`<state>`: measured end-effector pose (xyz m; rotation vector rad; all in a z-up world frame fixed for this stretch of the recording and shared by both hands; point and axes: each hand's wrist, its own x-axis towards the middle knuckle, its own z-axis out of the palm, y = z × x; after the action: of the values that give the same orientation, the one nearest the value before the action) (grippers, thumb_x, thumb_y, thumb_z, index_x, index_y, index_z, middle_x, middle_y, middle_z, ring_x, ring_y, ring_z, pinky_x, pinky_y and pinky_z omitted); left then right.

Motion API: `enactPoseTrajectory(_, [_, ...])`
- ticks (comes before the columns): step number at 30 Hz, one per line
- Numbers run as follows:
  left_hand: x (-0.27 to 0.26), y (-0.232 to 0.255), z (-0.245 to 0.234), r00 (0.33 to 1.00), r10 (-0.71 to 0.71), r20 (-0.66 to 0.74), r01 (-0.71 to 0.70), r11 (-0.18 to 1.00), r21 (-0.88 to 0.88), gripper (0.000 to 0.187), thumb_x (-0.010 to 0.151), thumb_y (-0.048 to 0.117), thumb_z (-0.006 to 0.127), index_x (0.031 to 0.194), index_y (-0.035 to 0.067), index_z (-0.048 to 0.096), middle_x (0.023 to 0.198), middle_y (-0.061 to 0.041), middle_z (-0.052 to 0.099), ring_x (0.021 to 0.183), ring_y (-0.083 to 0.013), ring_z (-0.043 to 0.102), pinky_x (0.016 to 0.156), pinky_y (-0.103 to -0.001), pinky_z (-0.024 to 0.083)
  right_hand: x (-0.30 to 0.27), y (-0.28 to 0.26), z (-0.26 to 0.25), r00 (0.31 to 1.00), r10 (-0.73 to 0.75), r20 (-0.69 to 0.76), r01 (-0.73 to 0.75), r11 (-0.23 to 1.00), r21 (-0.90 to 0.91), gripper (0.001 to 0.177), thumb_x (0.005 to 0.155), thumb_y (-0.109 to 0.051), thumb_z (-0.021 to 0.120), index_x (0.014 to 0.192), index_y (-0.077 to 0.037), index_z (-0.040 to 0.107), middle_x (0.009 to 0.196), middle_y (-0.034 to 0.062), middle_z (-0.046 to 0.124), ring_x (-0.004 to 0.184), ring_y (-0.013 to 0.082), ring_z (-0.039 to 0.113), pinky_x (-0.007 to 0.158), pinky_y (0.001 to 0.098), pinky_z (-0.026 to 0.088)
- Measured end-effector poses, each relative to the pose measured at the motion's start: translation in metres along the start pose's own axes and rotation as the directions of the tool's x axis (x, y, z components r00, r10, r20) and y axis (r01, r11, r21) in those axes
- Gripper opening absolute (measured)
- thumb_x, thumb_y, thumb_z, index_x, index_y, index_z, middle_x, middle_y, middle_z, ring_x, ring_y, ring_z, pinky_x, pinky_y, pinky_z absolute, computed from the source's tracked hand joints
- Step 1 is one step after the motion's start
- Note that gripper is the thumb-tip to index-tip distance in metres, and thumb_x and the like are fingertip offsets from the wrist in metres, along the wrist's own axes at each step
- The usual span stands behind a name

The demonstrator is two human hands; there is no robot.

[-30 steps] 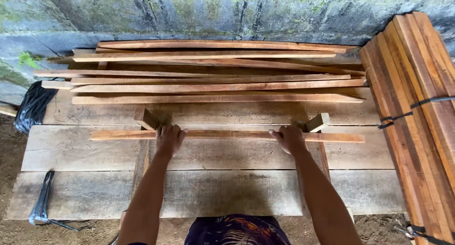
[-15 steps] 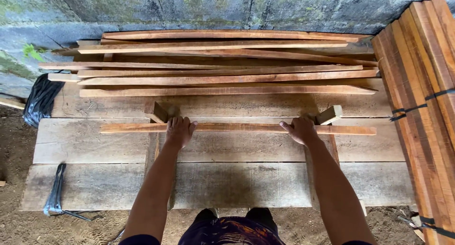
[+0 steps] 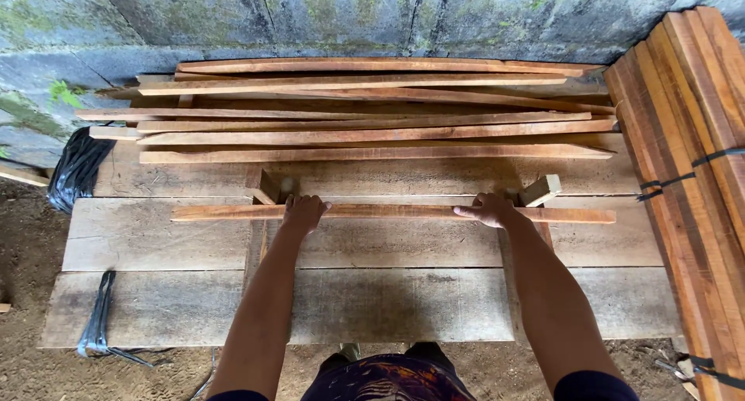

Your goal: Sorting and arranging thin wooden strips on a workbench in a workshop.

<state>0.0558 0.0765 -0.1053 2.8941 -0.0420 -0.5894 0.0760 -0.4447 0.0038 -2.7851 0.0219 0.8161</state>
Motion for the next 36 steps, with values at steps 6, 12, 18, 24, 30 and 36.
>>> enactPoseTrajectory(6, [-0.017,0.014,-0.090,0.951,0.273,-0.146,-0.256,0.959,0.126,0.038,0.096,0.053,0.061,0.113,0.021,0.071,0.123,-0.007,0.072,0.130,-0.0285,0.061,0.121,-0.052,0.031,-0.018,-0.037,-0.050,0.976,-0.034,0.214,0.004,0.990,0.142,0.077,0.066,-0.077,0.079,0.107,-0.013,0.077,0.136,0.0234,0.068,0.138,0.0437,0.055,0.115,0.0529,0.038])
enactPoseTrajectory(12, [0.041,0.015,-0.105,0.987,0.162,-0.026,-0.157,0.979,0.134,0.042,0.101,0.052,0.054,0.127,0.020,0.063,0.134,-0.006,0.062,0.140,-0.0258,0.050,0.127,-0.047,0.027,0.050,-0.028,-0.055,0.963,-0.112,0.247,0.065,0.980,0.191,0.087,0.068,-0.067,0.089,0.123,-0.002,0.069,0.126,0.0250,0.068,0.129,0.0427,0.060,0.109,0.0490,0.045])
enactPoseTrajectory(18, [0.112,-0.010,-0.067,0.997,0.079,0.026,-0.083,0.949,0.306,0.058,0.093,0.055,0.062,0.138,0.020,0.055,0.146,-0.006,0.054,0.145,-0.0250,0.041,0.126,-0.048,0.025,0.103,0.001,-0.059,0.981,-0.183,0.058,0.189,0.975,-0.121,0.063,0.075,-0.062,0.085,0.113,-0.013,0.073,0.109,0.0116,0.076,0.115,0.0316,0.071,0.100,0.0435,0.055])
enactPoseTrajectory(24, [0.114,-0.024,-0.064,0.992,-0.017,-0.125,0.060,0.935,0.349,0.048,0.101,0.044,0.047,0.139,0.014,0.048,0.139,-0.010,0.056,0.138,-0.0259,0.048,0.122,-0.052,0.026,0.093,-0.026,-0.076,0.947,-0.307,-0.093,0.270,0.918,-0.290,0.059,0.084,-0.047,0.080,0.129,-0.014,0.062,0.126,0.0135,0.068,0.126,0.0362,0.062,0.104,0.0491,0.053])
enactPoseTrajectory(30, [0.135,-0.040,-0.055,0.983,-0.016,-0.184,0.083,0.927,0.365,0.046,0.099,0.036,0.048,0.139,0.013,0.049,0.135,-0.011,0.059,0.132,-0.0276,0.053,0.118,-0.057,0.031,0.101,-0.045,-0.075,0.856,-0.414,-0.308,0.287,0.878,-0.382,0.061,0.084,-0.049,0.077,0.134,-0.023,0.055,0.127,0.0059,0.059,0.128,0.0293,0.055,0.108,0.0462,0.048])
enactPoseTrajectory(36, [0.128,-0.030,-0.055,0.946,-0.031,-0.322,0.166,0.902,0.399,0.050,0.090,0.041,0.069,0.131,0.017,0.057,0.137,-0.009,0.058,0.127,-0.0241,0.055,0.110,-0.051,0.037,0.101,-0.066,-0.076,0.873,-0.408,-0.267,0.294,0.878,-0.378,0.064,0.087,-0.048,0.076,0.145,-0.037,0.050,0.137,0.0038,0.059,0.143,0.0348,0.045,0.112,0.0516,0.045])
